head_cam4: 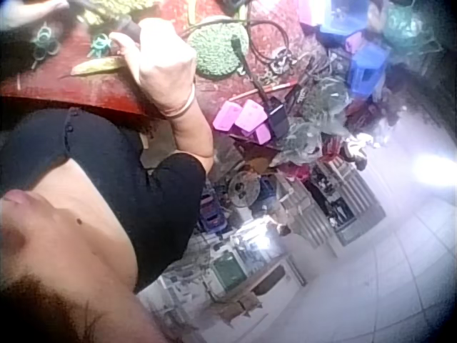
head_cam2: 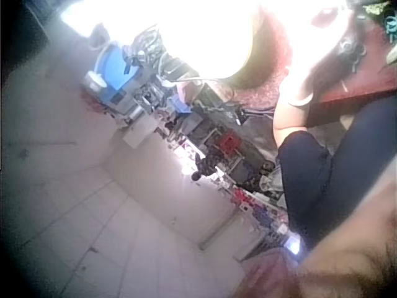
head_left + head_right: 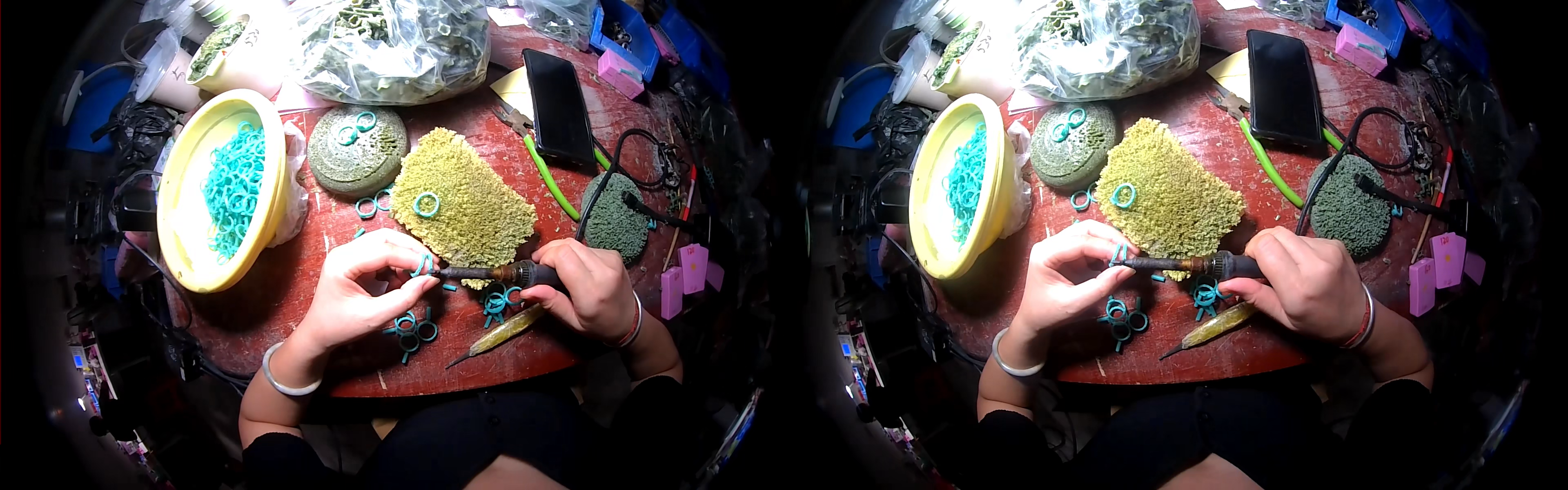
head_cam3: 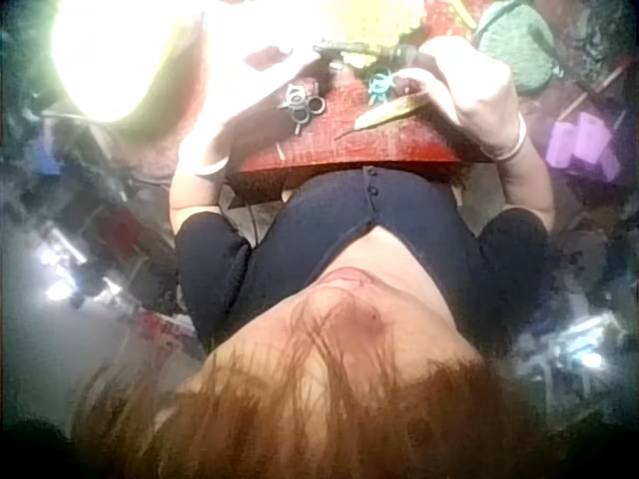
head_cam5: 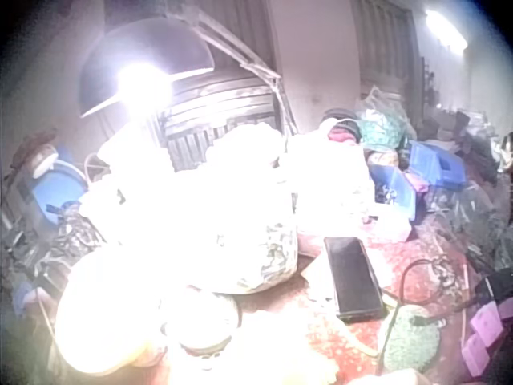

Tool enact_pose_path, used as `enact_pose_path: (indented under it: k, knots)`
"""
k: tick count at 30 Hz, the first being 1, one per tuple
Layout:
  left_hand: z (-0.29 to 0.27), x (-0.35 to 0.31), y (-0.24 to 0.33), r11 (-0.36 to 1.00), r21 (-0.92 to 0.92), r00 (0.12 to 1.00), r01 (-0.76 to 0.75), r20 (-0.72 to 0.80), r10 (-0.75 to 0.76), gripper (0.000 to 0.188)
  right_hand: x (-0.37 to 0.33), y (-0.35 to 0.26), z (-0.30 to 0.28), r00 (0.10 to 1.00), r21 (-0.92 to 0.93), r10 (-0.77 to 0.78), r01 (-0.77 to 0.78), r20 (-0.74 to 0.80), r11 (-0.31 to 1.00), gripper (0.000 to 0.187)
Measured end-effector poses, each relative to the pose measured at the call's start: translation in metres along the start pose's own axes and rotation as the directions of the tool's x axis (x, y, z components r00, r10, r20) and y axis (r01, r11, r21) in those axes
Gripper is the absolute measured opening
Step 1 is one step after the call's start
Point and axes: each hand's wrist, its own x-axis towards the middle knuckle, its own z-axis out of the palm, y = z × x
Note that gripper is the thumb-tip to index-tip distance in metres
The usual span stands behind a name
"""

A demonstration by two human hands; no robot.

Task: The person joins green wax rings together using a heated tool and then attaches the joined rings to a central wax stem held by another person.

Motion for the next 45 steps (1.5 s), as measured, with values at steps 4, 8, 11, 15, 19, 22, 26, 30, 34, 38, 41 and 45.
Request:
enact_pose_path:
  k: [4, 8, 11, 15, 19, 22, 26, 30, 34, 38, 41, 45]
  knots:
    - [0.000, 0.001, -0.001, 1.000, -0.014, 1.000, -0.012, 0.005, 0.012, 0.018, 0.000, 0.001, -0.003, 0.999, 0.062, 0.027, -0.026, -0.021, 0.998, 0.033]
    - [-0.001, 0.000, 0.001, 1.000, 0.000, 1.000, -0.027, 0.000, 0.027, 0.018, 0.002, 0.004, -0.013, 0.993, 0.050, 0.086, -0.083, -0.075, 0.995, 0.030]
    - [-0.002, 0.002, 0.003, 0.999, 0.045, 0.999, -0.026, 0.027, 0.025, 0.019, 0.001, 0.004, -0.014, 0.985, -0.055, 0.163, -0.166, -0.050, 0.985, 0.029]
    - [0.000, 0.003, 0.005, 0.987, 0.079, 0.991, -0.137, 0.009, 0.136, 0.021, 0.001, 0.004, -0.014, 0.980, -0.087, 0.191, -0.196, -0.062, 0.977, 0.030]
    - [-0.001, 0.005, 0.007, 0.961, 0.179, 0.978, -0.209, 0.012, 0.210, 0.026, -0.001, 0.005, -0.013, 0.981, -0.109, 0.189, -0.194, -0.050, 0.975, 0.030]
    - [-0.003, 0.006, 0.008, 0.933, 0.246, 0.965, -0.261, 0.027, 0.262, 0.028, 0.001, 0.004, -0.012, 0.982, -0.103, 0.176, -0.182, -0.066, 0.978, 0.030]
    - [-0.003, 0.008, 0.007, 0.905, 0.287, 0.949, -0.313, 0.047, 0.313, 0.030, -0.001, 0.003, -0.014, 0.979, -0.077, 0.194, -0.198, -0.056, 0.977, 0.029]
    - [0.001, 0.003, 0.007, 0.938, 0.220, 0.957, -0.269, -0.045, 0.285, 0.025, 0.000, 0.005, -0.011, 0.981, -0.095, 0.189, -0.192, -0.041, 0.977, 0.029]
    - [-0.011, 0.006, 0.024, 0.976, 0.063, 0.925, -0.208, 0.337, 0.175, 0.012, 0.001, 0.004, -0.012, 0.976, -0.045, 0.196, -0.201, -0.090, 0.979, 0.029]
    - [-0.006, 0.004, 0.028, 0.921, 0.283, 0.840, -0.269, 0.537, 0.081, 0.025, 0.001, 0.005, -0.011, 0.981, -0.077, 0.175, -0.182, -0.086, 0.980, 0.029]
    - [-0.005, 0.002, 0.027, 0.885, 0.360, 0.830, -0.296, 0.556, 0.051, 0.026, 0.001, 0.005, -0.012, 0.981, -0.081, 0.180, -0.186, -0.077, 0.979, 0.029]
    - [-0.002, 0.002, 0.025, 0.889, 0.342, 0.828, -0.303, 0.556, 0.069, 0.026, 0.000, 0.007, -0.012, 0.979, -0.067, 0.185, -0.191, -0.085, 0.979, 0.029]
